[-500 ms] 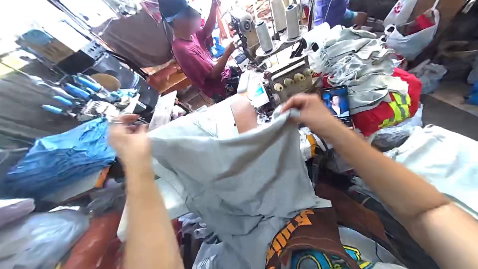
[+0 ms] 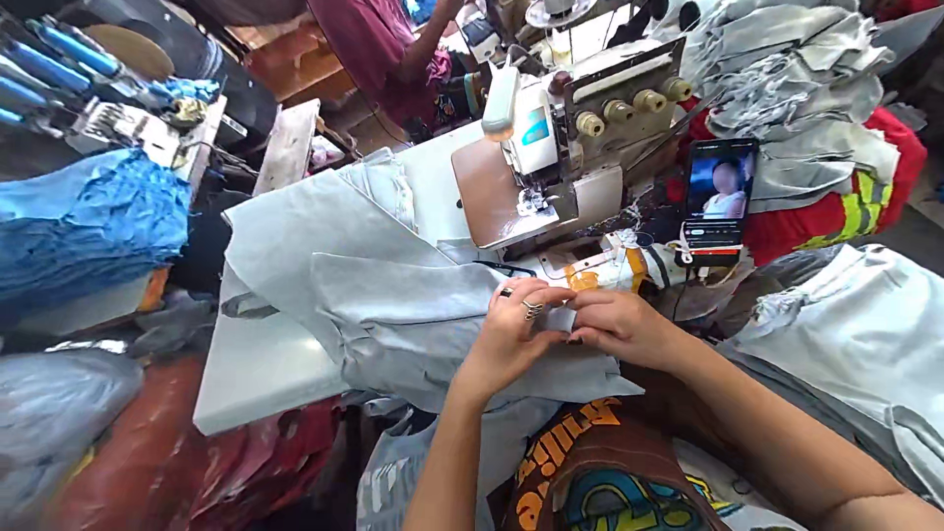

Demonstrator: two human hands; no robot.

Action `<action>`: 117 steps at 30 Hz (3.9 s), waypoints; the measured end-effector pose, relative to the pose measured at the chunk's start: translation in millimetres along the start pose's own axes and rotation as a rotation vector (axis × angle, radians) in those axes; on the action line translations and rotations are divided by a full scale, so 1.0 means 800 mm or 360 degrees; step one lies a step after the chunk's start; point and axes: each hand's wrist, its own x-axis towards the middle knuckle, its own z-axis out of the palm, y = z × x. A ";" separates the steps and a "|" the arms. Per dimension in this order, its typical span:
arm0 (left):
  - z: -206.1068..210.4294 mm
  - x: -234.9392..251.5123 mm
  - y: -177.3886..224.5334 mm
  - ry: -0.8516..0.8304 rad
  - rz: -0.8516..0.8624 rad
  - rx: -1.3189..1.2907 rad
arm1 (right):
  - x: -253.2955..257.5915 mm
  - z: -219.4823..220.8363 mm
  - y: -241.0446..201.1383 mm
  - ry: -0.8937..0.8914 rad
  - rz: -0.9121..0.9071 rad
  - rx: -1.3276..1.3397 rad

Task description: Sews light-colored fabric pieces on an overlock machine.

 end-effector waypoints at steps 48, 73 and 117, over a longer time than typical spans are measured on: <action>-0.051 0.071 0.028 0.0613 -0.0550 -0.0517 | 0.083 0.004 -0.015 0.0597 0.0694 0.0579; -0.058 0.142 -0.028 0.0550 -0.0235 -0.0423 | -0.045 0.025 0.002 0.0052 0.0869 0.0585; -0.038 0.172 -0.087 0.0168 -0.0649 0.1053 | -0.020 0.022 0.044 0.0185 0.1101 0.1054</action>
